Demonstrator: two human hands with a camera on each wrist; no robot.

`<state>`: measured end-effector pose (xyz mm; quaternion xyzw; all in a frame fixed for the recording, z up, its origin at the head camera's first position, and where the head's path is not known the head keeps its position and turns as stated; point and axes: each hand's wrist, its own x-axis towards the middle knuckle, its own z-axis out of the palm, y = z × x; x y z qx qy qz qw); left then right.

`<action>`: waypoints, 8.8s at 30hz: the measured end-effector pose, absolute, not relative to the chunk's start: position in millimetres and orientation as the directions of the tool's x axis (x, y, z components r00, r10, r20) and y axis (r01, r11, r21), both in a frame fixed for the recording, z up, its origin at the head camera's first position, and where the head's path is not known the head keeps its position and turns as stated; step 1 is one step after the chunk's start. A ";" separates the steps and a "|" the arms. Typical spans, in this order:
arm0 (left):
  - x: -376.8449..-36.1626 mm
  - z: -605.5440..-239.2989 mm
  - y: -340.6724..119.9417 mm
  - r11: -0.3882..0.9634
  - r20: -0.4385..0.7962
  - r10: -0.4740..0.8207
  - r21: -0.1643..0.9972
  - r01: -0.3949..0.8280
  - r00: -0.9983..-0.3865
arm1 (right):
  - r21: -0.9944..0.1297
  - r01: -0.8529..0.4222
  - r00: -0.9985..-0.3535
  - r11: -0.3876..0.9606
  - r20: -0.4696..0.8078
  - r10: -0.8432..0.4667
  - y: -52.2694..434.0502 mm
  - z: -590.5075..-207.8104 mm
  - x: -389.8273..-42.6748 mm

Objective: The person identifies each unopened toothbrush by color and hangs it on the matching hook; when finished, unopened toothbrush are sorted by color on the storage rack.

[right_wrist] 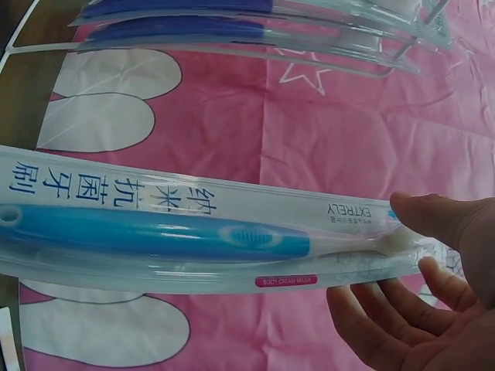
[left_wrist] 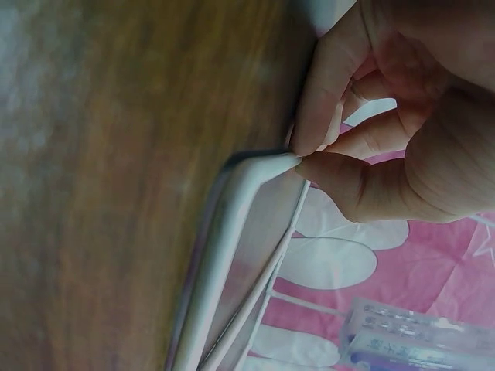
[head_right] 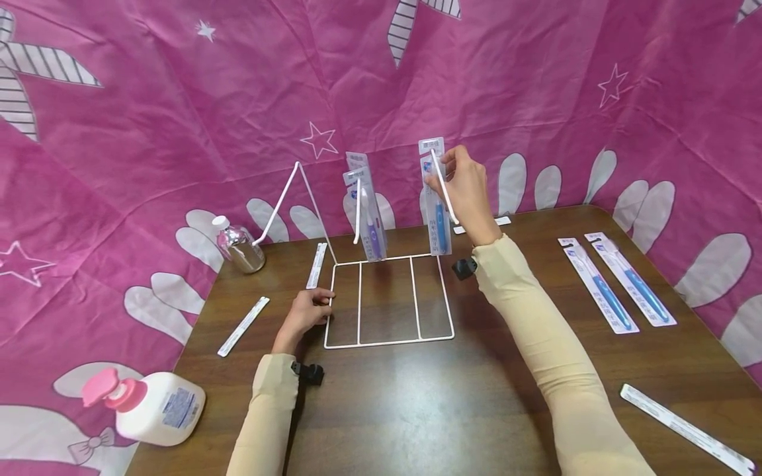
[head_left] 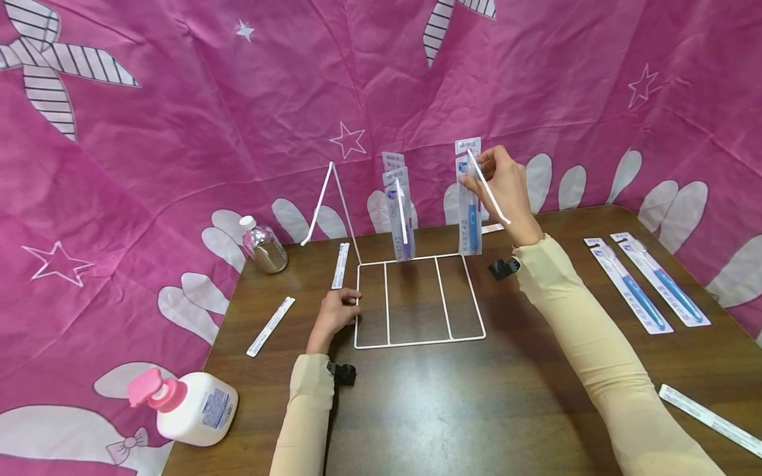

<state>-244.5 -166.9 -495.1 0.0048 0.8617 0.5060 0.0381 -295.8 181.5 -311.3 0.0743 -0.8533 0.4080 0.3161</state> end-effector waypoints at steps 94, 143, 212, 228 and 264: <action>-246.1 -497.5 -164.5 0.481 -0.088 0.050 0.875 -0.053 -0.995 | -0.351 0.347 -0.937 0.870 -0.094 0.336 424.2 -453.2 -272.9; -247.9 -493.1 -166.9 0.489 -0.082 0.041 0.871 -0.052 -0.996 | -0.691 -0.051 -0.792 0.721 0.468 0.392 292.7 -331.1 -194.3; -245.6 -495.9 -167.5 0.484 -0.078 0.048 0.874 -0.045 -0.996 | -0.634 -0.639 -0.688 0.435 0.724 0.044 202.2 -315.8 -130.8; -245.2 -499.0 -166.4 0.488 -0.064 0.039 0.872 -0.036 -0.997 | -0.691 -0.596 -0.733 0.410 0.676 0.073 200.6 -325.1 -166.0; -240.8 -497.4 -166.7 0.482 -0.067 0.036 0.875 -0.042 -0.997 | -0.653 -0.535 -0.716 0.536 0.687 0.122 185.4 -324.0 -263.5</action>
